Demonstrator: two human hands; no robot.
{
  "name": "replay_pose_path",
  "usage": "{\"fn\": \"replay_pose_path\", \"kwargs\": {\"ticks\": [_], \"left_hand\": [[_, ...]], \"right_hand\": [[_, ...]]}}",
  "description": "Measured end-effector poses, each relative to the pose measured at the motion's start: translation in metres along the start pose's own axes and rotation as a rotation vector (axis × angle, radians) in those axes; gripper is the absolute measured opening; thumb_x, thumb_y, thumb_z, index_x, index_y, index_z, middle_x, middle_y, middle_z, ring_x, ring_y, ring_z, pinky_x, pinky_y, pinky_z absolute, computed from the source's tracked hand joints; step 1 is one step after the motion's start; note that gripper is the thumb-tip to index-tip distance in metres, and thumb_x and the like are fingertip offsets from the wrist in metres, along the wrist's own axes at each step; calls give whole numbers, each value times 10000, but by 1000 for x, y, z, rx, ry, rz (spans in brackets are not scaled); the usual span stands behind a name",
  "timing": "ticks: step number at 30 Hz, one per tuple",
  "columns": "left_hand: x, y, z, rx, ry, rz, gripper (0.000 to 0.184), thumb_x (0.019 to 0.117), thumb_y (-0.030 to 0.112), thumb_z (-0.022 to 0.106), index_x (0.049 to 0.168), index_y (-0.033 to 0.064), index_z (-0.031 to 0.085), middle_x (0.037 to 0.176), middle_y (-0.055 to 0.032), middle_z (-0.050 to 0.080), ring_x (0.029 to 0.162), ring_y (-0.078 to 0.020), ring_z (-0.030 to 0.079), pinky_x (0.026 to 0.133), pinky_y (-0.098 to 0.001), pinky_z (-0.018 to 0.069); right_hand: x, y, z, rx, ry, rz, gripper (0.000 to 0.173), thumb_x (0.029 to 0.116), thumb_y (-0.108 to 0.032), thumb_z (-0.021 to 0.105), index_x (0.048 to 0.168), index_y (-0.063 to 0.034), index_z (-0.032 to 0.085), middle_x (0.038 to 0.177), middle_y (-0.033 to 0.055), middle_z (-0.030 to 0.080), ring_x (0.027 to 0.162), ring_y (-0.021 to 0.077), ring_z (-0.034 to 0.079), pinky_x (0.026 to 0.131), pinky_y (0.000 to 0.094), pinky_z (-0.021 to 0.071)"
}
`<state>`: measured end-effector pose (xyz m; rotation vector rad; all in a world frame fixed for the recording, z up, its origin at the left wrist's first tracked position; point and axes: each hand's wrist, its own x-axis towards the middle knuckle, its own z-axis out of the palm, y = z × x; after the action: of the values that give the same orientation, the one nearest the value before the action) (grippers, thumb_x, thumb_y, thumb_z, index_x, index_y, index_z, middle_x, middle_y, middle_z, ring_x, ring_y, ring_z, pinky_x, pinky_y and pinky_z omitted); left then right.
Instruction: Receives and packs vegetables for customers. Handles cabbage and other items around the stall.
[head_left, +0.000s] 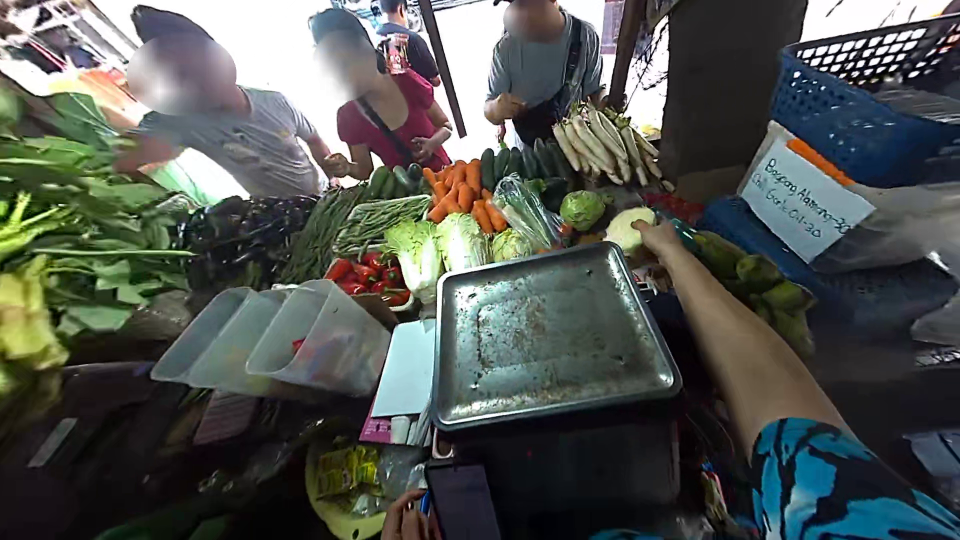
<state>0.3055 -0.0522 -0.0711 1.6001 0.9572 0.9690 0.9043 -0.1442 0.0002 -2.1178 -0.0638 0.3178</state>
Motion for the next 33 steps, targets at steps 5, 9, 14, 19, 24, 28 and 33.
{"fn": "replay_pose_path", "kwargs": {"ticks": [5, 9, 14, 19, 24, 28, 33], "left_hand": [[-1, -5, -3, -30, -21, 44, 288, 1029, 20, 325, 1116, 7, 599, 631, 168, 524, 519, 80, 494, 519, -120, 458], [0, -16, -6, -86, -30, 99, 284, 1033, 63, 364, 1109, 20, 634, 636, 144, 543, 507, 63, 502, 493, -123, 461], [2, -13, -11, -182, -130, 105, 263, 1028, 51, 379, 1110, -5, 623, 697, 110, 591, 561, 49, 552, 542, -141, 503], [2, -6, -15, -164, -183, 84, 236, 1024, 49, 419, 1127, -39, 613, 785, 56, 616, 632, 35, 575, 605, -151, 516], [4, -6, -18, -163, -238, 71, 237, 1037, 61, 426, 1149, -45, 606, 790, 36, 622, 641, 26, 580, 610, -159, 514], [6, -14, -18, -176, -285, 107, 223, 1042, 67, 438, 1153, -45, 596, 783, 33, 614, 633, 14, 581, 600, -169, 516], [10, -14, -20, -156, -346, 112, 236, 1039, 58, 430, 1195, -49, 570, 779, 24, 617, 629, 0, 592, 610, -192, 529]], "right_hand": [[-77, -63, -48, 371, -112, -389, 510, 1028, -318, 574, 1438, -25, 499, 1270, 180, 643, 1120, 241, 660, 964, 446, 550], [-165, -104, -71, 471, -231, -497, 412, 1060, -309, 488, 1411, -93, 510, 1135, 59, 662, 976, 122, 670, 842, 341, 580], [-259, -111, -57, 402, -626, -396, 280, 1055, -296, 480, 1238, -119, 596, 1020, 10, 696, 902, 116, 691, 798, 334, 600], [-312, -85, -30, 170, -599, -423, 308, 1056, -284, 542, 1256, -53, 580, 987, 62, 699, 837, 119, 688, 764, 319, 593], [-361, -25, -51, -20, 95, -688, 474, 1076, -343, 405, 1407, -35, 547, 1305, 169, 650, 1084, 237, 691, 913, 444, 580], [-419, 94, -13, -168, 362, -762, 306, 1021, -149, 495, 1185, 54, 657, 1056, 209, 686, 924, 284, 686, 834, 465, 581], [-446, 172, 34, -393, 325, -825, 415, 992, -241, 512, 1328, -68, 686, 1181, 209, 688, 1076, 382, 673, 878, 568, 547]]}}
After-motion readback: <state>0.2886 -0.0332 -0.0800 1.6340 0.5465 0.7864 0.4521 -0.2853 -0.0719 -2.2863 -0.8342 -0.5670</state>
